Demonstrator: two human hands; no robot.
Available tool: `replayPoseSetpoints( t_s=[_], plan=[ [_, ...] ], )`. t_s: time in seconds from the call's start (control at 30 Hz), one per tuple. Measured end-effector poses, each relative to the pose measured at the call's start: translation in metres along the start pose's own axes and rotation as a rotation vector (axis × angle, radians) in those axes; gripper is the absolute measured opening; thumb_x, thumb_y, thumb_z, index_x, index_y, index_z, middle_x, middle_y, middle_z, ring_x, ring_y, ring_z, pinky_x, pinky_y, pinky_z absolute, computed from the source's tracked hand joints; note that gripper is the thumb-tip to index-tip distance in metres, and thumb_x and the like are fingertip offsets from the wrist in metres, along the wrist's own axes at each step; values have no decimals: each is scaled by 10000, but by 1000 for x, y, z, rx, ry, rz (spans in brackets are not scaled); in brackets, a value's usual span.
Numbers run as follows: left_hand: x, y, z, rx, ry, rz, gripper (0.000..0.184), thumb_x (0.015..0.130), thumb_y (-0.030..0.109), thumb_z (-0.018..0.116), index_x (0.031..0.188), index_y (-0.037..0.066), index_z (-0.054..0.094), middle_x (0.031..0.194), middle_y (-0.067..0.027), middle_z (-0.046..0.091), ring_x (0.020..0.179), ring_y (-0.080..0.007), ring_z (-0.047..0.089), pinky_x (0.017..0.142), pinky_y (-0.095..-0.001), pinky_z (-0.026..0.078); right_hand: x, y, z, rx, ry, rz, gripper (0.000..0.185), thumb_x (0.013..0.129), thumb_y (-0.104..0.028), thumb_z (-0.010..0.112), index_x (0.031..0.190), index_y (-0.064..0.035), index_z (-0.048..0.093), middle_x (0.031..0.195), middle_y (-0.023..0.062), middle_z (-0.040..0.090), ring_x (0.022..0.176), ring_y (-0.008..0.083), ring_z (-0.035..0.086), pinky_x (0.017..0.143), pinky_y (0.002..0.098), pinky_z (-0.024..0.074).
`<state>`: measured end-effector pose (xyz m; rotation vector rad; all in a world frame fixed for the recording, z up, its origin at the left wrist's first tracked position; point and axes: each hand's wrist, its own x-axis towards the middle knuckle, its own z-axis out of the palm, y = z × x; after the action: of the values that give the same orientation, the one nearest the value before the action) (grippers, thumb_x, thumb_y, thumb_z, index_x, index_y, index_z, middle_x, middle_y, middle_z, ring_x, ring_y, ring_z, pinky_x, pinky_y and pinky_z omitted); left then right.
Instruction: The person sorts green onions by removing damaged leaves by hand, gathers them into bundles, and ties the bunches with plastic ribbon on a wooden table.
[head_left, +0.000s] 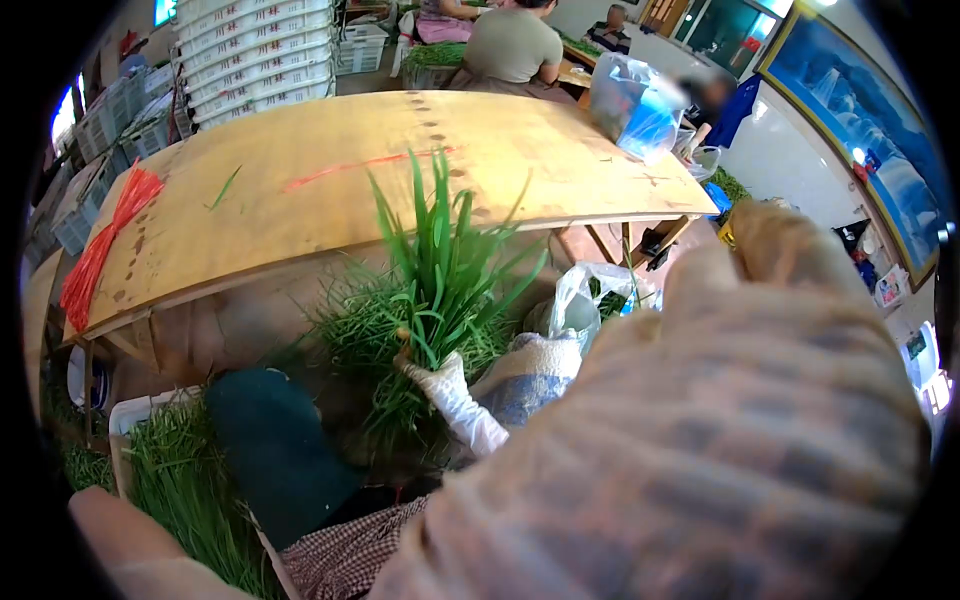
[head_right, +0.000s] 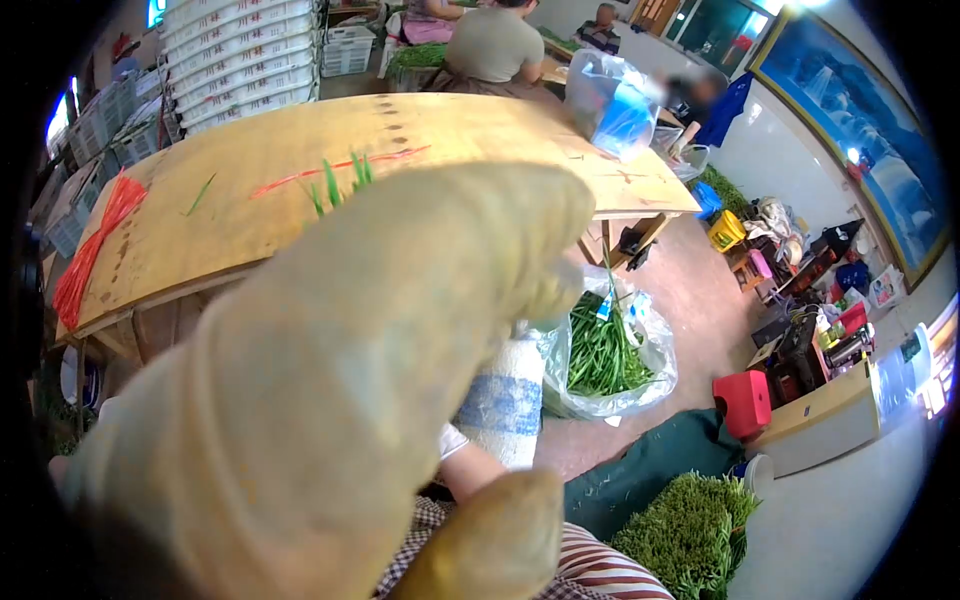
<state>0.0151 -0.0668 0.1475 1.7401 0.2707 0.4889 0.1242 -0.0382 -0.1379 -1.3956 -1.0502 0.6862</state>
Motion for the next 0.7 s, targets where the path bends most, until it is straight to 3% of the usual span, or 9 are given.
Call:
replayPoseSetpoints(
  t_s=[0.07,0.23,0.27,0.4,0.5,0.6,0.7],
  plan=[
    [-2,-3,0,-6,7,5,495,838,63,592,1300,-44,448,1181,-200,596,1054,-252,609,866,-293,498,-1,11,1,168,-5,38,429,774,-42,757,1182,-73,626,925,-17,643,858,96,586,807,255,486],
    [-2,-8,-1,-8,17,15,496,833,70,600,1294,-38,455,1181,-196,595,1058,-253,606,872,-296,494,-5,7,-4,90,-30,79,440,790,-66,744,1202,-74,590,1036,48,653,897,154,608,826,305,503],
    [-3,-9,-1,-8,20,16,496,832,71,602,1293,-37,456,1181,-196,595,1058,-253,605,873,-296,493,1,47,8,204,26,52,265,741,-53,766,982,-23,661,951,79,698,863,169,645,798,316,513],
    [-1,-12,-1,-10,20,23,496,828,76,609,1289,-32,461,1181,-193,595,1061,-253,603,877,-299,489,0,39,12,163,24,170,265,765,-127,785,960,-29,635,895,40,687,814,136,627,759,294,514],
    [-1,-14,-1,-8,26,31,496,824,80,614,1285,-29,466,1181,-190,595,1062,-254,601,880,-300,486,-2,47,13,120,10,115,259,777,-124,775,976,-34,634,904,34,686,820,122,620,764,293,511],
    [-3,-17,-2,-6,32,33,497,821,84,619,1282,-26,470,1181,-188,595,1064,-255,599,883,-302,484,-2,41,17,294,25,5,285,781,-119,770,1006,-31,619,909,29,678,837,119,618,773,292,508],
    [-4,-19,-2,-4,34,33,497,818,87,624,1279,-22,474,1181,-186,595,1066,-255,598,886,-304,481,-1,35,16,184,11,140,299,776,-140,775,1006,-27,620,890,30,673,825,125,614,767,296,506]
  ],
)
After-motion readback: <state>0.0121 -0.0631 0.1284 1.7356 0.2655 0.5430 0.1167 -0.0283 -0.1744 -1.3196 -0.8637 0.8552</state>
